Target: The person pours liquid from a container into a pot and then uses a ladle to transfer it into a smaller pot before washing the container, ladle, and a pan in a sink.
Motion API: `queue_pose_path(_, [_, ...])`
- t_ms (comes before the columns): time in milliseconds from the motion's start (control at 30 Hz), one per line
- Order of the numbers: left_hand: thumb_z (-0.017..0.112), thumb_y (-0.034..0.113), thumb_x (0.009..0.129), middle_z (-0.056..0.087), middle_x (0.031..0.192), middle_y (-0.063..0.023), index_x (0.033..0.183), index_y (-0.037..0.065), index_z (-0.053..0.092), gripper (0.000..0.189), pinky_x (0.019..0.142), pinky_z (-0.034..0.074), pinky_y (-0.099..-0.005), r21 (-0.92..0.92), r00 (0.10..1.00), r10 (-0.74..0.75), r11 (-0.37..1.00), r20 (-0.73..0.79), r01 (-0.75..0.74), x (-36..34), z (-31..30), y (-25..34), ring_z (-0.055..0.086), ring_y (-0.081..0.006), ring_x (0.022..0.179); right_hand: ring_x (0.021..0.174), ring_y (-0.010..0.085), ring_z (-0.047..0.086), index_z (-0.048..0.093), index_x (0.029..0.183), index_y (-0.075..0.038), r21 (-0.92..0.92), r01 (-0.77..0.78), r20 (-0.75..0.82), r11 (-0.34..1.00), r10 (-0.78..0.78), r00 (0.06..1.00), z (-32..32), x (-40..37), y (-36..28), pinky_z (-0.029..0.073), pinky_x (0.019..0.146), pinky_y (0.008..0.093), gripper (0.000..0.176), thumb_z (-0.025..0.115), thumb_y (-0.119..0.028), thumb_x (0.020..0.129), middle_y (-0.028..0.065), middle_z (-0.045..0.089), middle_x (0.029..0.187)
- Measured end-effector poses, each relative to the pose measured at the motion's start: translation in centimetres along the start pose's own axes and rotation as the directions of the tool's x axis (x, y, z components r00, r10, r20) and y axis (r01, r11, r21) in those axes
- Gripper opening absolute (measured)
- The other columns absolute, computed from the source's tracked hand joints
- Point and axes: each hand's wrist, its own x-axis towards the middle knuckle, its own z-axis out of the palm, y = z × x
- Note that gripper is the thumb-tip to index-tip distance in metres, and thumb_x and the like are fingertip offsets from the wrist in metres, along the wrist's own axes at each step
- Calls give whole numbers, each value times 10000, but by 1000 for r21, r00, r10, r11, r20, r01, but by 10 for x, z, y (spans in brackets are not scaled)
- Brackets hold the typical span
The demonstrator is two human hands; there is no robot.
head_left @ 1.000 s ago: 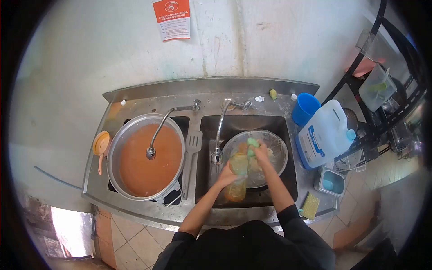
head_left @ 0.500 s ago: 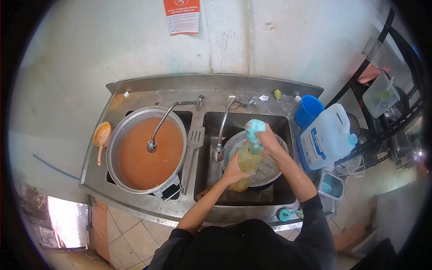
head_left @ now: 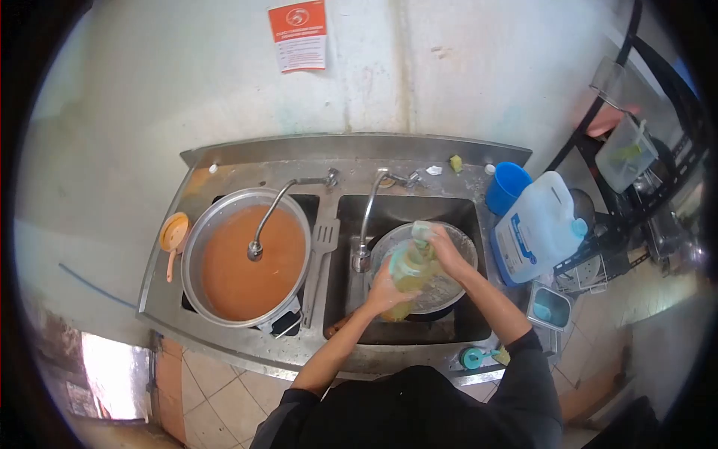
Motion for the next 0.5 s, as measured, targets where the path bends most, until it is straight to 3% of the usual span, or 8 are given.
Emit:
queue_pose_path(67, [825,207,542,529,1122,-128,1190,26,424,784,929,387,-358,-9,1000,-7,1000,-4,7,-3,-6,3,512,-242,1052,744,145,522,501,946,-41,22,65,-21,998,-65,998,-15,-31,-8,417,656,288,213,517,-177,783,42,532,800])
queue_pose_path(133, [822,205,558,561,1083,-113,1126,9,479,693,899,417,-354,-74,996,-82,994,-26,80,-8,-9,-14,546,-219,998,694,158,503,434,1030,-35,-281,82,-145,956,-126,981,-24,-83,-37,409,645,272,270,459,-124,776,34,507,778])
queue_pose_path(200, [777,147,645,560,1085,-116,1135,16,473,591,862,455,-361,-339,928,-372,871,15,355,-14,-12,-24,571,-224,959,732,243,562,458,998,-28,-513,-238,-403,825,14,915,-52,-139,-34,435,659,352,280,482,-168,757,99,567,837])
queue_pose_path(300, [671,181,771,566,1077,-128,1142,24,475,448,859,462,-388,-661,869,-475,609,138,438,-16,-10,-27,572,-248,963,946,395,564,407,1128,47,-482,-798,-841,362,62,537,-102,-201,-20,443,789,453,503,504,-206,705,280,585,953])
queue_pose_path(367, [512,307,877,569,1084,-130,1160,39,482,390,845,471,-418,-786,693,-534,82,485,613,-16,-5,-49,571,-273,969,960,374,568,449,1121,63,-331,-916,-940,225,3,340,-146,-224,2,455,801,440,513,518,-224,701,274,590,973])
queue_pose_path(400, [512,307,877,569,1084,-130,1160,39,482,390,845,471,-418,-779,688,-531,82,494,622,-16,0,-68,571,-273,969,963,357,573,503,1088,58,-304,-936,-953,175,-63,298,-163,-232,14,461,801,431,481,520,-230,704,257,598,974])
queue_pose_path(433, [452,379,887,565,1099,-128,1172,48,479,438,849,469,-422,-804,713,-452,-15,536,594,-18,6,-92,565,-281,983,963,357,573,503,1088,58,-296,-939,-955,175,-63,290,-189,-241,33,461,801,431,481,520,-230,704,257,598,974])
queue_pose_path(500, [392,451,898,562,1114,-126,1185,56,477,496,852,467,-426,-816,740,-365,-116,565,566,-28,9,-105,560,-289,997,954,336,583,621,941,13,-476,-878,-844,57,251,474,-233,-248,74,465,813,423,355,535,-243,710,212,616,975])
